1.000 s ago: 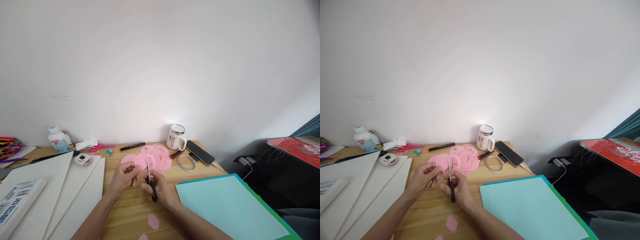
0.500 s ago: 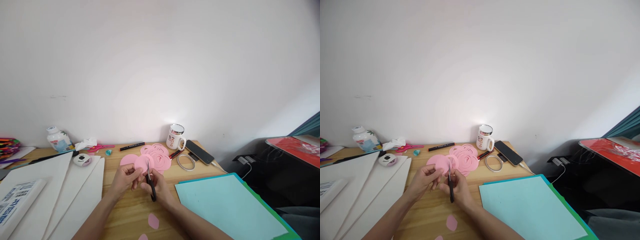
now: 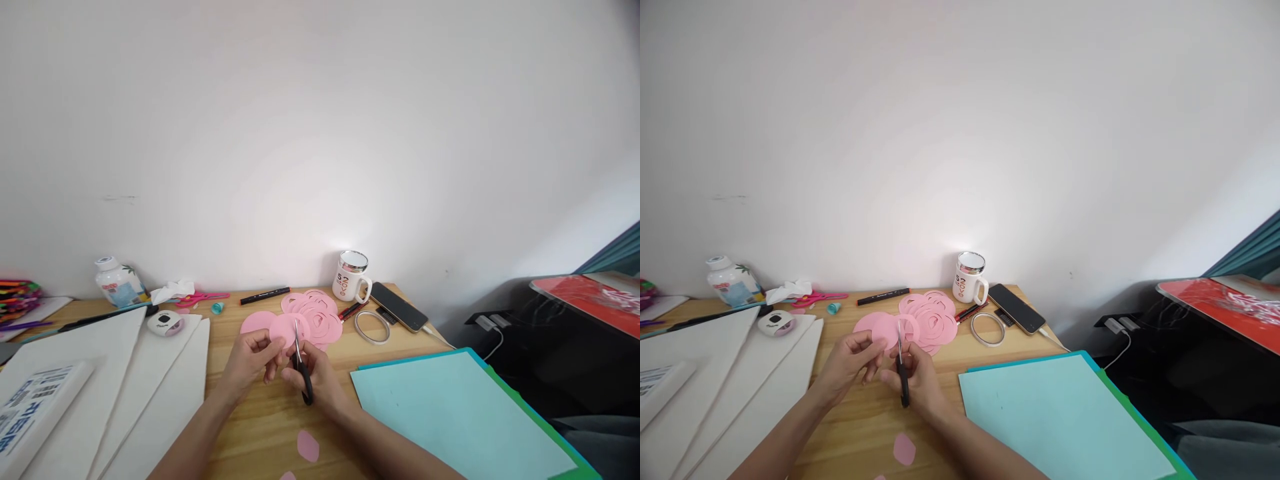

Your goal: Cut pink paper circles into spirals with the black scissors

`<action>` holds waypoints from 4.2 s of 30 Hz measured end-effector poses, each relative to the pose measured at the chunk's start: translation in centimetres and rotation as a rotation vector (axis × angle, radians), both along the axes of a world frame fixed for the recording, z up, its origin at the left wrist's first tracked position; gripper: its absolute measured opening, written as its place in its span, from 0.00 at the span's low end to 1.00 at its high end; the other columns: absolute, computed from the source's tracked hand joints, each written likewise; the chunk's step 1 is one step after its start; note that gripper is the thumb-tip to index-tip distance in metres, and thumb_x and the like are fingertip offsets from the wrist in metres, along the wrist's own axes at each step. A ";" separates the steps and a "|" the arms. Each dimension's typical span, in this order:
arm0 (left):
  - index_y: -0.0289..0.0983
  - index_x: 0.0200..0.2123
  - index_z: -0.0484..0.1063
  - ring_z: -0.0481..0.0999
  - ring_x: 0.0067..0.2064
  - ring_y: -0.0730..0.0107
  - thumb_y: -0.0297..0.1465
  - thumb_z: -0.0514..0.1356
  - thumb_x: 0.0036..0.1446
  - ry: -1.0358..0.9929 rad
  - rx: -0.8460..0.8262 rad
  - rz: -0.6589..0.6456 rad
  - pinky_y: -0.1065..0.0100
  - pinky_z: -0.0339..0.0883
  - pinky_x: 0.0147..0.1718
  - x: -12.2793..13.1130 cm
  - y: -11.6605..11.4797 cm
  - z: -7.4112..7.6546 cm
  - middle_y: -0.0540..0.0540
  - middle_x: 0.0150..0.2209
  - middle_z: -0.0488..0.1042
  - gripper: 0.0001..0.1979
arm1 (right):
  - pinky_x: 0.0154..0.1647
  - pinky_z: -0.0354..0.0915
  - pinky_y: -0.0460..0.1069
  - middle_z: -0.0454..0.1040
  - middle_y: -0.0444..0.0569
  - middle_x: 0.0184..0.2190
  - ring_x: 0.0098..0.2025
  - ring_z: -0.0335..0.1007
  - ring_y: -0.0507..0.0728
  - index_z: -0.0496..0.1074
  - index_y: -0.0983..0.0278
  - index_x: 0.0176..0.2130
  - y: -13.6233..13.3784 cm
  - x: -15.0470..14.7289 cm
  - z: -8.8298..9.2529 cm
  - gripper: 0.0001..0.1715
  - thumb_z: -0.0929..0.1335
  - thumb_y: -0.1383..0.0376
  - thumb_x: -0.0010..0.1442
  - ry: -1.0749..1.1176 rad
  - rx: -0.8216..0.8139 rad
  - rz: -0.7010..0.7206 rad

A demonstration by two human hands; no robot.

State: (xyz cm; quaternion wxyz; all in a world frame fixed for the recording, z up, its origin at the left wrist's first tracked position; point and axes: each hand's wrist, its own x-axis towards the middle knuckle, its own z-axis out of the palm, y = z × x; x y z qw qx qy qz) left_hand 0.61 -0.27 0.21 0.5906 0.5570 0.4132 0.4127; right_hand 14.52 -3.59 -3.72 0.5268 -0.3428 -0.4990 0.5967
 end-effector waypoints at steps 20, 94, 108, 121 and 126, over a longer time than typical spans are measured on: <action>0.34 0.17 0.65 0.62 0.12 0.81 0.40 0.63 0.45 0.028 0.028 -0.012 0.77 0.54 0.11 -0.4 0.2 0.1 0.54 0.15 0.67 0.17 | 0.19 0.46 0.43 0.58 0.35 0.18 0.19 0.48 0.47 0.63 0.63 0.32 0.2 0.2 -0.4 0.25 0.76 0.56 0.40 -0.035 0.009 -0.035; 0.35 0.17 0.63 0.59 0.12 0.81 0.41 0.65 0.42 0.057 0.025 0.011 0.77 0.50 0.10 0.0 -0.3 0.6 0.55 0.13 0.64 0.17 | 0.19 0.47 0.43 0.58 0.36 0.18 0.20 0.49 0.48 0.64 0.63 0.33 0.0 0.1 -0.9 0.26 0.76 0.53 0.41 -0.069 0.021 -0.050; 0.35 0.20 0.66 0.61 0.12 0.80 0.41 0.64 0.44 -0.032 0.009 0.033 0.76 0.53 0.10 -0.3 0.0 0.5 0.54 0.16 0.68 0.16 | 0.15 0.50 0.42 0.60 0.35 0.16 0.16 0.54 0.47 0.63 0.63 0.31 -0.1 0.0 -1.3 0.25 0.75 0.53 0.41 -0.092 -0.019 -0.050; 0.33 0.20 0.71 0.57 0.12 0.81 0.39 0.64 0.43 0.057 -0.008 -0.013 0.77 0.50 0.11 -0.1 -0.2 0.3 0.56 0.10 0.62 0.14 | 0.22 0.51 0.43 0.63 0.38 0.21 0.21 0.53 0.48 0.63 0.63 0.33 0.0 0.1 -0.8 0.26 0.77 0.57 0.40 -0.021 0.013 0.009; 0.34 0.18 0.67 0.57 0.12 0.82 0.40 0.64 0.43 0.064 0.016 0.005 0.78 0.50 0.11 -0.2 -0.2 0.3 0.56 0.11 0.63 0.16 | 0.19 0.47 0.42 0.59 0.36 0.18 0.20 0.49 0.47 0.63 0.64 0.33 0.0 0.3 -0.8 0.25 0.76 0.56 0.41 -0.063 0.019 0.003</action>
